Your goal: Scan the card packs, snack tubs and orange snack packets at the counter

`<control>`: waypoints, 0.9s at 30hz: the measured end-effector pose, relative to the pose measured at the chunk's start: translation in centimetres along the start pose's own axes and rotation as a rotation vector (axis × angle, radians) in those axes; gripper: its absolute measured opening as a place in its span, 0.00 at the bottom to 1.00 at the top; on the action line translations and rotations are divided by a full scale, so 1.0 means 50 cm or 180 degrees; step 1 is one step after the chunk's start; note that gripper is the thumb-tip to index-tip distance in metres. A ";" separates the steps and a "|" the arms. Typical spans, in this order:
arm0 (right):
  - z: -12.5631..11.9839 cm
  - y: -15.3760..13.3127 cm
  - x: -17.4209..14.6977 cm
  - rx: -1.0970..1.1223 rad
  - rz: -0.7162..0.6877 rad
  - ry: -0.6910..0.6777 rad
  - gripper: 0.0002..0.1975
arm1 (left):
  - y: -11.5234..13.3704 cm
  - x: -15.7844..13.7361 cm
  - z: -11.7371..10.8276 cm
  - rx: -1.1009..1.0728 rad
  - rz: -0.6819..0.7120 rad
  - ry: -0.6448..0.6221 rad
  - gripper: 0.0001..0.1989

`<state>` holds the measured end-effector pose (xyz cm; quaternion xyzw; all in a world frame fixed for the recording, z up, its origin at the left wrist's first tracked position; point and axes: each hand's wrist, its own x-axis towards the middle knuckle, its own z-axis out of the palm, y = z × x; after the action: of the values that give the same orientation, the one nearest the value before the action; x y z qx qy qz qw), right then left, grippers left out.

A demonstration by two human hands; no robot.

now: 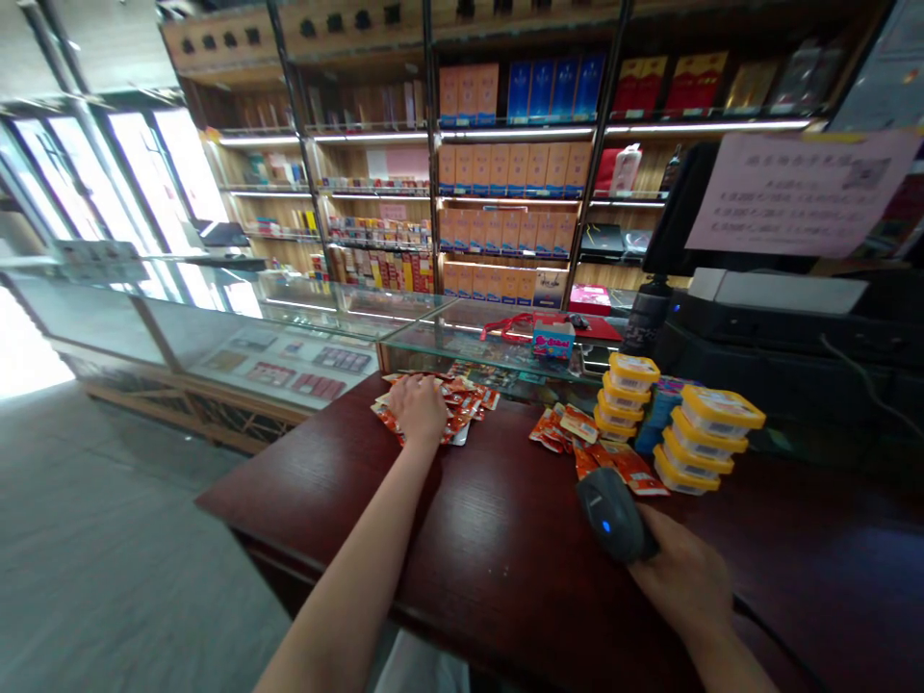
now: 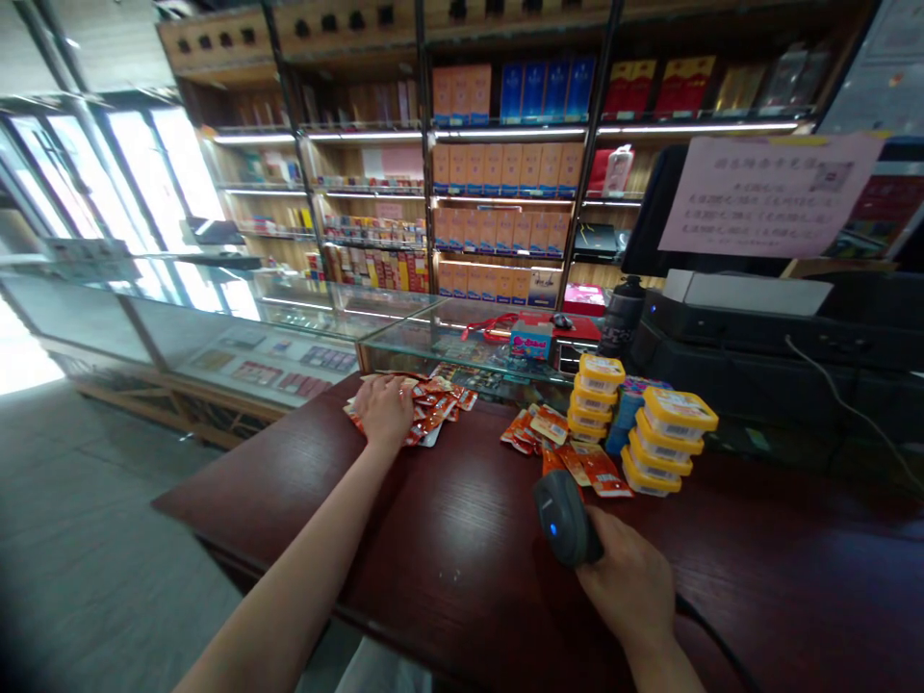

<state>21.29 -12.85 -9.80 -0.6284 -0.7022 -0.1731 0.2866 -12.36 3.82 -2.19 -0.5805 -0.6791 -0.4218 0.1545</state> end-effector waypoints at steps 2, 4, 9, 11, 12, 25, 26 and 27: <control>0.000 -0.003 0.001 -0.0016 0.0017 -0.0021 0.15 | -0.029 0.009 -0.002 0.0426 -0.0453 -0.0064 0.13; -0.004 -0.009 0.003 -0.0014 0.0037 -0.0049 0.15 | -0.050 0.012 0.005 0.0676 -0.0717 -0.0278 0.15; -0.010 -0.018 0.006 -0.0046 0.0016 -0.0075 0.15 | -0.065 0.012 0.015 0.0858 -0.0745 -0.0481 0.20; -0.009 -0.015 0.006 -0.0070 0.0022 -0.0076 0.15 | -0.060 0.015 0.008 0.0831 -0.0658 -0.0368 0.21; -0.008 -0.014 0.006 -0.0072 0.0035 -0.0085 0.15 | -0.057 0.017 0.002 0.0783 -0.0600 -0.0304 0.23; -0.023 -0.042 0.018 0.0220 0.0048 -0.0218 0.16 | 0.062 -0.076 0.055 -0.3105 -0.0442 -0.0690 0.08; -0.026 -0.047 0.020 0.0296 0.0054 -0.0247 0.16 | 0.072 -0.092 0.067 -0.3466 -0.0573 -0.0955 0.10; -0.028 -0.052 0.023 0.0379 0.0092 -0.0294 0.16 | 0.078 -0.106 0.078 -0.3714 -0.0669 -0.1138 0.12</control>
<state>18.94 -13.19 -7.67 -0.6275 -0.7146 -0.0977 0.2933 -6.19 3.17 -6.68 -0.5610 -0.4055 -0.6329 -0.3469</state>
